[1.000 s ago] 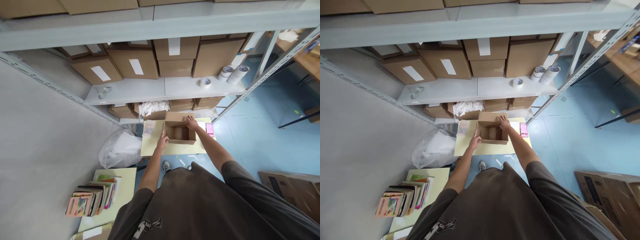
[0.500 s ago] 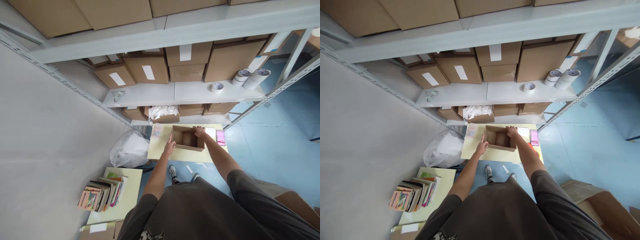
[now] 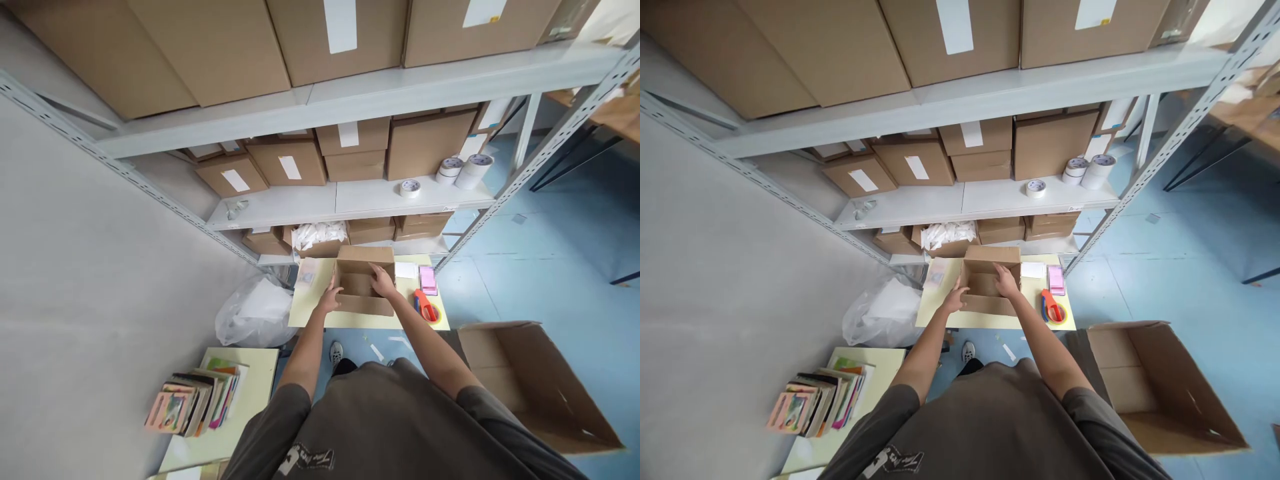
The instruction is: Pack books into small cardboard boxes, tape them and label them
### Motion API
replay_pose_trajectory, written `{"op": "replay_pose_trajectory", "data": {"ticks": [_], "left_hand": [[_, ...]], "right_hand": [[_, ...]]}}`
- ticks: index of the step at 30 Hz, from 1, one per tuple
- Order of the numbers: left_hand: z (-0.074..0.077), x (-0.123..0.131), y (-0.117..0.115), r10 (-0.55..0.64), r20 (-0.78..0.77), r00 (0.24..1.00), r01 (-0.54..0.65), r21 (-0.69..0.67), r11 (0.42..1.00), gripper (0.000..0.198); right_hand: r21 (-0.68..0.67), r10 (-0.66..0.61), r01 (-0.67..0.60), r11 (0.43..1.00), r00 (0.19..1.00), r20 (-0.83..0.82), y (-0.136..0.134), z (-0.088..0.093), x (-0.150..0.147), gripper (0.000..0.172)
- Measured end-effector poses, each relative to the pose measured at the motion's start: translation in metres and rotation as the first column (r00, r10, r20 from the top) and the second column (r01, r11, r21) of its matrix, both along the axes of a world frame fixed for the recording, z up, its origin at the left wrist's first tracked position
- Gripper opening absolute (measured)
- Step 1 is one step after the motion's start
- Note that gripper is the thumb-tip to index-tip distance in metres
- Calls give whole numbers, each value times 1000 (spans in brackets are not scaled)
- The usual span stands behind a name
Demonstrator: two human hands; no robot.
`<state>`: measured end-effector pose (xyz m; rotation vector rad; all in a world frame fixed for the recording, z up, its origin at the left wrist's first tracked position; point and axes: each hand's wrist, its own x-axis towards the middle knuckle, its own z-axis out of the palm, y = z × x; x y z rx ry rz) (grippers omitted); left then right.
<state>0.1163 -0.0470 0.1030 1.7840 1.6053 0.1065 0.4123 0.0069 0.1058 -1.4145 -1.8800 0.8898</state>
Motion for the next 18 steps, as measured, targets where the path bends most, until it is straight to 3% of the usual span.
{"op": "replay_pose_trajectory", "data": {"ticks": [3, 5, 8, 12, 18], "left_hand": [[-1, -14, 3, -20, 93, 995, 18, 29, 999, 97], [-3, -25, 5, -28, 178, 984, 16, 67, 998, 101], [-9, -43, 11, 5, 340, 940, -45, 110, 993, 91], [-19, -75, 30, 180, 518, 836, -242, 54, 969, 73], [-33, -153, 67, 393, 539, 745, -476, 17, 879, 49]], "right_hand": [[-33, -30, 29, 999, 999, -19, -3, 3, -15, 73], [-46, -56, 55, 997, 998, -16, 0, 6, -31, 70], [-14, -77, 76, 997, 997, -33, 11, 12, -70, 64], [8, -39, 40, 999, 998, -44, 35, 20, -142, 64], [-82, -10, 11, 997, 1000, 23, 66, 8, -248, 61]]}}
